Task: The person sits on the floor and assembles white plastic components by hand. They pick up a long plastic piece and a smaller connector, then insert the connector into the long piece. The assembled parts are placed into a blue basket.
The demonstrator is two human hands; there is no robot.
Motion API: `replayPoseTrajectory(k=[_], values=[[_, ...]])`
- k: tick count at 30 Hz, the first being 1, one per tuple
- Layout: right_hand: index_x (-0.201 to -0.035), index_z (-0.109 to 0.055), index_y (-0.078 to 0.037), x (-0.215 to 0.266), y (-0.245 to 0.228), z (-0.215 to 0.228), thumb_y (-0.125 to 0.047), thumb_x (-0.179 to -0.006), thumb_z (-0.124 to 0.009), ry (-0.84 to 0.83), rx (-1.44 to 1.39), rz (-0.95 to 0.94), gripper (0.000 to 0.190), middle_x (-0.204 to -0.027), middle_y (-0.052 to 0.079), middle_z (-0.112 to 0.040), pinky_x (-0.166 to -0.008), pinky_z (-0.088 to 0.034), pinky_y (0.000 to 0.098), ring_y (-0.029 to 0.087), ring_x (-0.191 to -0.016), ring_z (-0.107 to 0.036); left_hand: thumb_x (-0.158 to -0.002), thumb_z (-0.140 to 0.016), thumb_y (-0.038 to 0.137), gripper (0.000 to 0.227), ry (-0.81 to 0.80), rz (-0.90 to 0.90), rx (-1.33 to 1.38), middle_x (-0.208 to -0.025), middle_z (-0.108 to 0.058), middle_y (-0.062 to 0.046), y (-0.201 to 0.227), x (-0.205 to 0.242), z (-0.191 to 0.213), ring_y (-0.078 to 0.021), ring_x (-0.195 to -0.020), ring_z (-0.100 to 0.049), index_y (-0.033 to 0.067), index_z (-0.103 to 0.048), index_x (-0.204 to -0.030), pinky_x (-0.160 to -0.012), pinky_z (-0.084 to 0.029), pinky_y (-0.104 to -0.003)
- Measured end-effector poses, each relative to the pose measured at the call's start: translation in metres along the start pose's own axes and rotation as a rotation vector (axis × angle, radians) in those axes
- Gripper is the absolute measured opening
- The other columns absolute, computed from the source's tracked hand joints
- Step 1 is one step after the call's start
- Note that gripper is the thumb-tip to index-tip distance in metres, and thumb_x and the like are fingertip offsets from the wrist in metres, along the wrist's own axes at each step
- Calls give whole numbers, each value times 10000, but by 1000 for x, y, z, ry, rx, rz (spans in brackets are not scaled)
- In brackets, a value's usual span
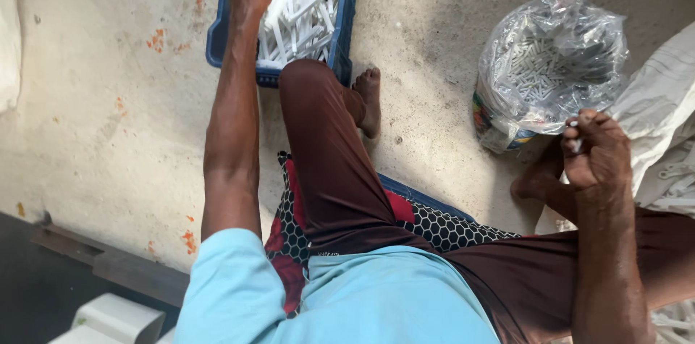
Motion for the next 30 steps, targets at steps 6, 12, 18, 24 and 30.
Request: replayPoseTrajectory(k=[6,12,18,24,30], values=[[-1108,-640,-87,11,-17,-25,-214,-1115,-725,45,-224,84,154,-898,13,-568,-564,-419,230,99,-676,-523,-988,-775,233,396,-359,524,747,-1012,-800,-149,134,-30,-43,-160,-697,-785,59,-492,-1203,-464,-515,-245],[-1057,-668,-114,19,-5,-55,-243,-921,-680,-27,-159,83,188,-831,27,-621,-500,-406,244,132,-644,-552,-909,-839,227,422,-646,797,1150,-913,-757,-145,269,20,-110,-215,-749,-788,-7,-553,-1111,-574,-638,-308],[-1085,-719,-103,50,-6,-112,-329,-950,-684,28,237,-9,265,-702,-49,-509,-450,-319,238,53,-543,-397,-935,-742,291,369,-987,754,1067,-892,-754,-108,314,78,-154,-175,-721,-772,33,-658,-1185,-606,-664,-300],[-950,-722,-96,50,-24,-118,-574,-925,-470,88,307,-213,541,-623,-39,-513,-454,-366,248,83,-502,-410,-1043,-755,247,98,-1103,-276,274,-1125,-747,22,336,86,-159,-189,-1157,-617,226,-740,-1137,-1188,-436,-468],[-932,-700,-71,43,27,-95,-374,-903,-704,-432,670,-151,304,-666,-32,-506,-458,-343,226,51,-543,-432,-887,-805,72,249,-766,-713,38,-1672,-391,48,334,91,-162,-271,-1596,-142,305,-757,-962,-1302,43,-635]])
Point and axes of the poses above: each hand's wrist, its own x-axis away from the middle knuckle, its own z-axis out of the back of the hand, y = z × x, the point moved 1 cm from there along -x, towards the middle knuckle
